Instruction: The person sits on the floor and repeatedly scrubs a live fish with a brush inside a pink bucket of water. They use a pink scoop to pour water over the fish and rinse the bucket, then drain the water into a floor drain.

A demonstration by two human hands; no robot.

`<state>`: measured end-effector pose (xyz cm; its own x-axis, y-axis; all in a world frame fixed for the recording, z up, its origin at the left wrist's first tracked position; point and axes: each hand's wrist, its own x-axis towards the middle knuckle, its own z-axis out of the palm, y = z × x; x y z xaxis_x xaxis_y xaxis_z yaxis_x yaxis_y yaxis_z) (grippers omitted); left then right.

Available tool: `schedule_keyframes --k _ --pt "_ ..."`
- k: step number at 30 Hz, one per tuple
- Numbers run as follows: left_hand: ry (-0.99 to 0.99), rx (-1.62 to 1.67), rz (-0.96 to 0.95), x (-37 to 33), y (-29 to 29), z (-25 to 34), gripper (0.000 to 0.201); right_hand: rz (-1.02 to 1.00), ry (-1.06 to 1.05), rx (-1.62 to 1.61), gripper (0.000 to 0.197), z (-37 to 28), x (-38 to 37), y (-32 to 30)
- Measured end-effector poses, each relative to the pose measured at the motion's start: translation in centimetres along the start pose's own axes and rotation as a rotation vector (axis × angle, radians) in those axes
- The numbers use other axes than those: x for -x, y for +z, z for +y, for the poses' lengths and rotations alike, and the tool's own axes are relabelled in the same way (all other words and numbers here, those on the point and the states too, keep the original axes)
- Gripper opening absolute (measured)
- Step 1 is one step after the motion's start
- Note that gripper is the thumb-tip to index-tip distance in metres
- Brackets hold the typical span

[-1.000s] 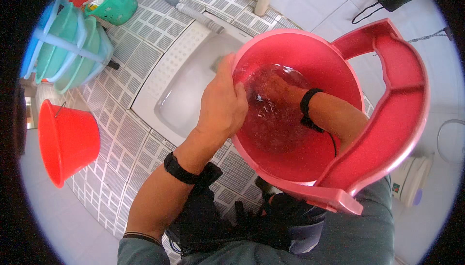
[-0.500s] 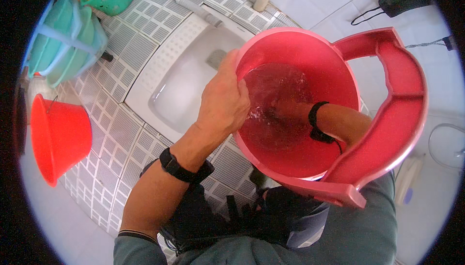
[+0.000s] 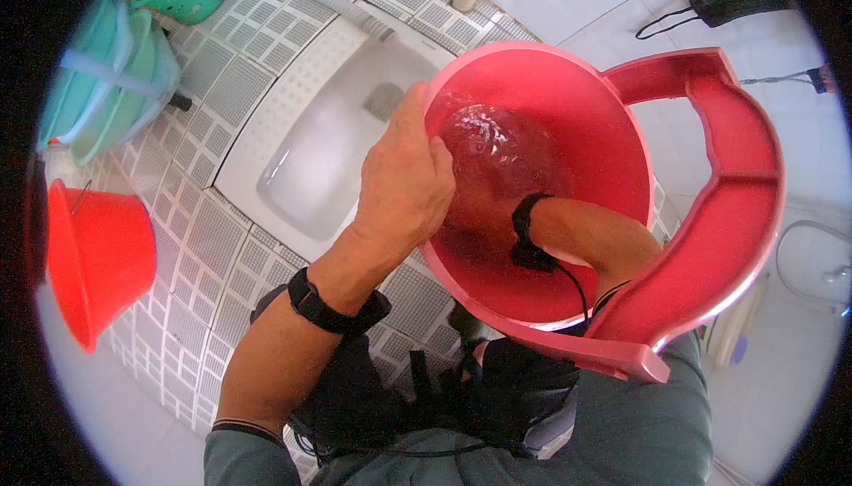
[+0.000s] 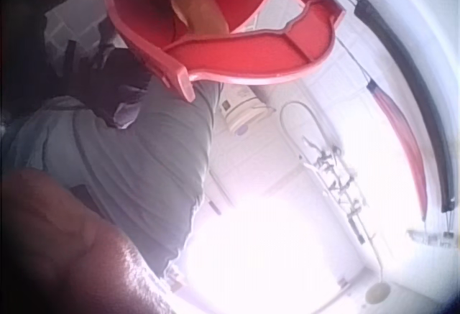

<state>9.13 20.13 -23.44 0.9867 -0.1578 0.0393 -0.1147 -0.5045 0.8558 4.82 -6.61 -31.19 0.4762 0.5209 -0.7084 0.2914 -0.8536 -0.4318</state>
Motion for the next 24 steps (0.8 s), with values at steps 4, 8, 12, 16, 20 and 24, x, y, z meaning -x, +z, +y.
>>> schedule_keyframes --k 4,8,12,16,20,24 --pt "0.053 0.021 0.026 0.0 0.3 -0.5 0.051 0.128 -0.045 0.015 0.024 -0.6 -8.3 -0.2" --pt "0.081 0.03 0.036 0.2 0.0 -0.5 0.051 0.179 0.017 0.014 0.024 0.7 -9.2 -1.3" --pt "-0.008 0.032 -0.039 0.3 -0.4 0.0 0.052 0.167 0.07 -0.01 0.024 2.2 -8.9 -1.8" --pt "0.003 0.005 -0.037 0.2 -0.4 -0.2 0.053 0.151 0.051 0.006 0.024 1.4 -8.6 -1.6" --pt "-0.057 0.028 -0.073 0.1 -0.8 0.4 0.052 0.093 0.029 0.006 0.023 0.5 -7.5 -1.5" --pt "-0.023 0.01 -0.083 -0.1 -0.5 0.0 0.051 -0.005 -0.038 0.012 0.023 -1.5 -6.5 -0.5"
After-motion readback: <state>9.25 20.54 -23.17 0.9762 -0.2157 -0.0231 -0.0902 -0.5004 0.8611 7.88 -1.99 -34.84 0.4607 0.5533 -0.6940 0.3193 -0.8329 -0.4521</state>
